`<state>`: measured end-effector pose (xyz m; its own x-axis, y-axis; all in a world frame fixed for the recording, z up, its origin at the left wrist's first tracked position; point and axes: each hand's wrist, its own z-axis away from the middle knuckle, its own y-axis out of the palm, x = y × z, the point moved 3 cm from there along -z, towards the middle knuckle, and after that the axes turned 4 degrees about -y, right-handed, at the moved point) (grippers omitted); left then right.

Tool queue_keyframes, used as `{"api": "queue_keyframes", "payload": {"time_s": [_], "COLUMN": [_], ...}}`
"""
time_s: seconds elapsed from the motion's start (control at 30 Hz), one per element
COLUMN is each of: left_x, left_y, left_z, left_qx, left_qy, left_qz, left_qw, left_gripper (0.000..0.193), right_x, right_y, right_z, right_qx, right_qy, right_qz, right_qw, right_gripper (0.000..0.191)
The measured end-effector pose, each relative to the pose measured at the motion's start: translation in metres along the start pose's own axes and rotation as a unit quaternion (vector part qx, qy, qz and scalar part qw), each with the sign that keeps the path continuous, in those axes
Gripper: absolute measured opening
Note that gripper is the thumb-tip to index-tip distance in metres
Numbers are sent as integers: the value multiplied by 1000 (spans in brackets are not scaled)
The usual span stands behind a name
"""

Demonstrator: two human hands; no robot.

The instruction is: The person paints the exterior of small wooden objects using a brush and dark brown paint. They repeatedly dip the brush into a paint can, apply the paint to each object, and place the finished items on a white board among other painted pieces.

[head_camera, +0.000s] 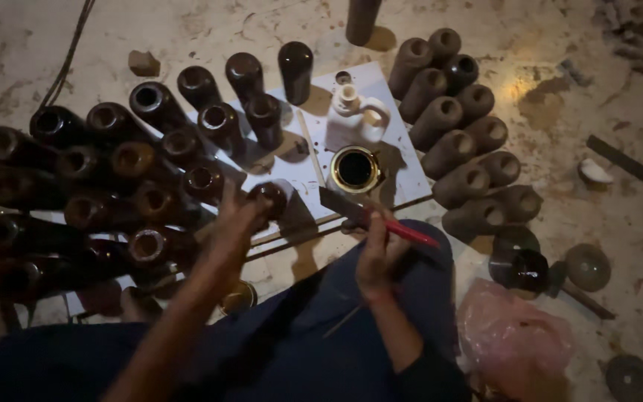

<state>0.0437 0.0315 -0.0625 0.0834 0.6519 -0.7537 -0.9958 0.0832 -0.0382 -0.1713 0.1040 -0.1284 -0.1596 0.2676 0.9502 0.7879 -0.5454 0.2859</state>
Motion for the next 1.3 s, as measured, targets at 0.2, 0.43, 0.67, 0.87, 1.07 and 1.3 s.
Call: {"api": "queue_keyframes", "payload": {"time_s": [0.2, 0.43, 0.67, 0.87, 1.07, 1.3], "left_x": [-43, -55, -83, -81, -61, -9], "left_y": [18, 38, 51, 44, 27, -20], "left_z": [-42, -23, 4, -17, -28, -22], "left_qx": [-10, 37, 104, 240, 140, 28], "left_qy": [74, 109, 255, 301, 331, 243], "left_qz": [-195, -318, -698, -726, -636, -396], "left_qw": [978, 941, 662, 570, 683, 885], "left_gripper": [70, 73, 64, 82, 87, 96], "right_x": [12, 19, 21, 25, 9, 3], "right_y": [-9, -19, -23, -20, -31, -47], "right_z": [-6, -14, -20, -21, -33, -66], "right_qx": [-23, -40, -69, -94, -203, -97], "right_qy": [-23, -21, -25, -14, 57, 64], "right_qz": [20, -28, -23, -18, -122, -59], "right_qw": [999, 999, 997, 995, 970, 991], "right_gripper": [30, 31, 30, 30, 26, 23]}}
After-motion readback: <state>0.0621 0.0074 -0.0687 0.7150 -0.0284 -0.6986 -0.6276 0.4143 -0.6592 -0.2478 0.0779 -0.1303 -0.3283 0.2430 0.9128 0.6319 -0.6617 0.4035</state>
